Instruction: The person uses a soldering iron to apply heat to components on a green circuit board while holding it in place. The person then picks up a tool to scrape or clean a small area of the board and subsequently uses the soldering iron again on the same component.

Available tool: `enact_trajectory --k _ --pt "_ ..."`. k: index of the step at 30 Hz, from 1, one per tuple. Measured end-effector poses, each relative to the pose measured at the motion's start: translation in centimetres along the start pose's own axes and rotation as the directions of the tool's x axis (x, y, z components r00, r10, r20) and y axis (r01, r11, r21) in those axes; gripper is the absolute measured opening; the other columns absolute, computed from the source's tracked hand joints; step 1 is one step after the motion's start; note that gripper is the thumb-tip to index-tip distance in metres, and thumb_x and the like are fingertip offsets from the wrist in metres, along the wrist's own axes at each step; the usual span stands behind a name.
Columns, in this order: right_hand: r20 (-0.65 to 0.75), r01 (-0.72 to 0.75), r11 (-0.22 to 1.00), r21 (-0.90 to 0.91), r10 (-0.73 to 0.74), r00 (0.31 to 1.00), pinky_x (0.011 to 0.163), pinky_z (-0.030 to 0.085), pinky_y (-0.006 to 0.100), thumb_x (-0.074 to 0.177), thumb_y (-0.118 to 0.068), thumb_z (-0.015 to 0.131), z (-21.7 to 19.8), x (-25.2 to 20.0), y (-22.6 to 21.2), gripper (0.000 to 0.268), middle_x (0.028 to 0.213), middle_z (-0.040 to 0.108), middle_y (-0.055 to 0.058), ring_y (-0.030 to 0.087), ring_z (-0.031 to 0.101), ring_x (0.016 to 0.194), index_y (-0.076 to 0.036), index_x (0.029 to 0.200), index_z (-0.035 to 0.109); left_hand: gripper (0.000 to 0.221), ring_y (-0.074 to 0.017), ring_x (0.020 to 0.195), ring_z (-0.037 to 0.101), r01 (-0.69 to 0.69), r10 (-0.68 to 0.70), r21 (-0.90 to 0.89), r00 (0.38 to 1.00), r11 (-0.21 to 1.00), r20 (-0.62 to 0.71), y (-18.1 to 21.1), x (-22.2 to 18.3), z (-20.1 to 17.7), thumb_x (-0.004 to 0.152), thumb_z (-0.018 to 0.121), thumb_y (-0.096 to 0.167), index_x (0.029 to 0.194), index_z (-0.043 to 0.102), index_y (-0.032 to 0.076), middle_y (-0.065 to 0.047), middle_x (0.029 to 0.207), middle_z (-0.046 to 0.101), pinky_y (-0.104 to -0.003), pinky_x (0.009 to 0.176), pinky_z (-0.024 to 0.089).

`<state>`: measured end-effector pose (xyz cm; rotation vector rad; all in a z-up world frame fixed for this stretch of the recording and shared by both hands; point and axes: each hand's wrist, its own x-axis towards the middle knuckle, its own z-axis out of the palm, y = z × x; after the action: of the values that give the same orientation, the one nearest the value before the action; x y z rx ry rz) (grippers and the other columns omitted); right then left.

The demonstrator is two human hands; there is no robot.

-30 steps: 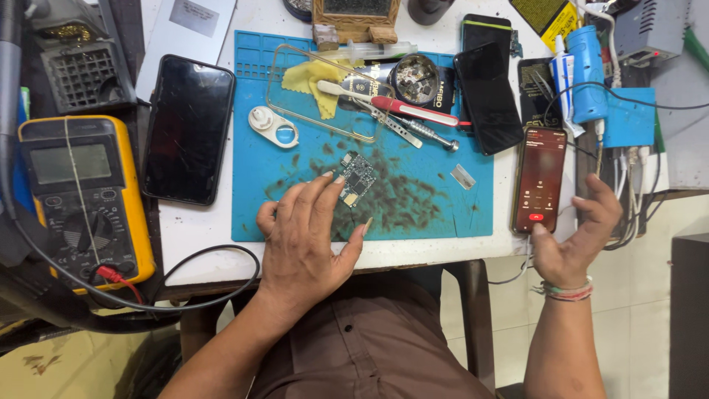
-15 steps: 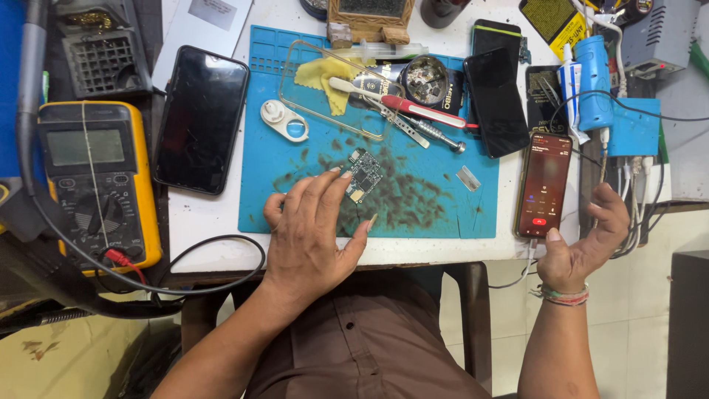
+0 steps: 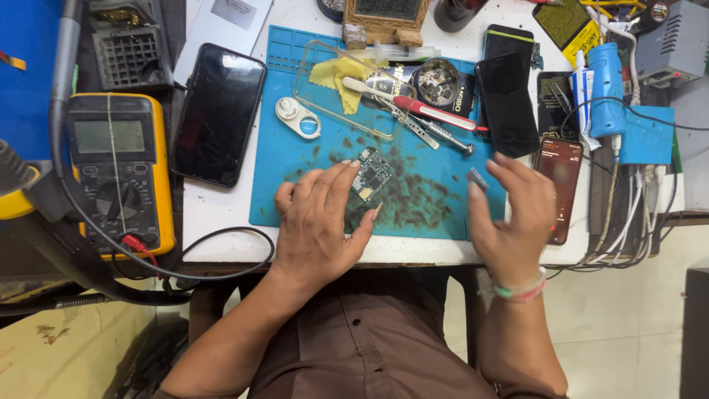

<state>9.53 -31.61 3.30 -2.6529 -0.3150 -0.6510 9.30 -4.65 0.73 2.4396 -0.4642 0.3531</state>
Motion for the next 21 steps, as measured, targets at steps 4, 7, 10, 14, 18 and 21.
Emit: enact_trajectory --k 4,7,10,14,18,21 --pt "0.107 0.004 0.996 -0.092 0.006 0.994 0.092 0.047 0.046 0.094 -0.016 0.080 1.6 2.9 -1.3 0.034 0.121 0.071 0.014 0.035 0.062 0.105 -0.002 0.122 0.068 0.064 -0.0275 0.125 0.051 -0.006 0.006 -0.010 1.000 1.000 0.008 -0.1 -0.2 0.1 0.093 0.071 0.034 0.144 0.052 0.001 -0.013 0.138 0.060 -0.045 0.103 0.027" --pt "0.134 -0.022 0.989 -0.145 0.041 0.990 0.086 0.047 0.045 0.095 -0.018 0.081 2.0 3.6 -1.4 0.030 0.112 0.071 0.012 0.033 0.062 0.096 -0.003 0.119 0.071 0.062 -0.0271 0.125 0.052 0.001 -0.001 -0.017 1.000 1.000 -0.001 -0.2 -0.2 0.1 0.093 0.071 0.033 0.142 0.052 0.001 -0.012 0.138 0.060 -0.045 0.103 0.027" --pt "0.168 -0.060 0.988 -0.145 0.084 0.982 0.082 0.049 0.043 0.096 -0.018 0.079 2.0 3.6 -1.2 0.019 0.103 0.069 0.009 0.031 0.063 0.093 -0.007 0.112 0.075 0.060 -0.0268 0.126 0.052 0.005 -0.005 -0.014 1.000 1.000 -0.004 -0.2 -0.3 0.1 0.093 0.071 0.033 0.141 0.053 0.003 -0.011 0.136 0.061 -0.045 0.104 0.027" --pt "0.160 -0.063 0.983 -0.171 0.091 0.983 0.076 0.050 0.042 0.092 -0.017 0.080 1.5 3.3 -0.9 0.011 0.096 0.069 0.009 0.031 0.065 0.089 -0.009 0.098 0.077 0.058 -0.0267 0.125 0.052 0.006 -0.006 -0.013 1.000 1.000 0.001 -0.1 -0.1 0.0 0.094 0.071 0.033 0.140 0.053 0.003 -0.011 0.135 0.061 -0.046 0.104 0.027" --pt "0.153 -0.175 0.981 -0.081 0.186 0.970 0.065 0.049 0.035 0.096 -0.018 0.080 0.3 3.4 -0.6 0.013 0.086 0.070 0.008 0.022 0.065 0.072 -0.006 0.099 0.076 0.059 -0.0257 0.125 0.053 0.018 -0.018 -0.020 1.000 1.000 0.010 -0.1 0.0 0.0 0.093 0.072 0.033 0.141 0.053 0.004 -0.010 0.135 0.061 -0.045 0.104 0.026" --pt "0.122 -0.379 0.912 0.157 0.363 0.924 0.058 0.045 0.026 0.100 -0.015 0.079 -0.7 3.0 -1.0 0.012 0.077 0.069 0.005 0.009 0.063 0.063 -0.004 0.104 0.076 0.059 -0.0256 0.125 0.053 0.017 -0.016 -0.022 1.000 1.000 0.009 -0.1 0.1 0.0 0.093 0.073 0.033 0.140 0.053 0.004 -0.010 0.134 0.061 -0.046 0.104 0.027"
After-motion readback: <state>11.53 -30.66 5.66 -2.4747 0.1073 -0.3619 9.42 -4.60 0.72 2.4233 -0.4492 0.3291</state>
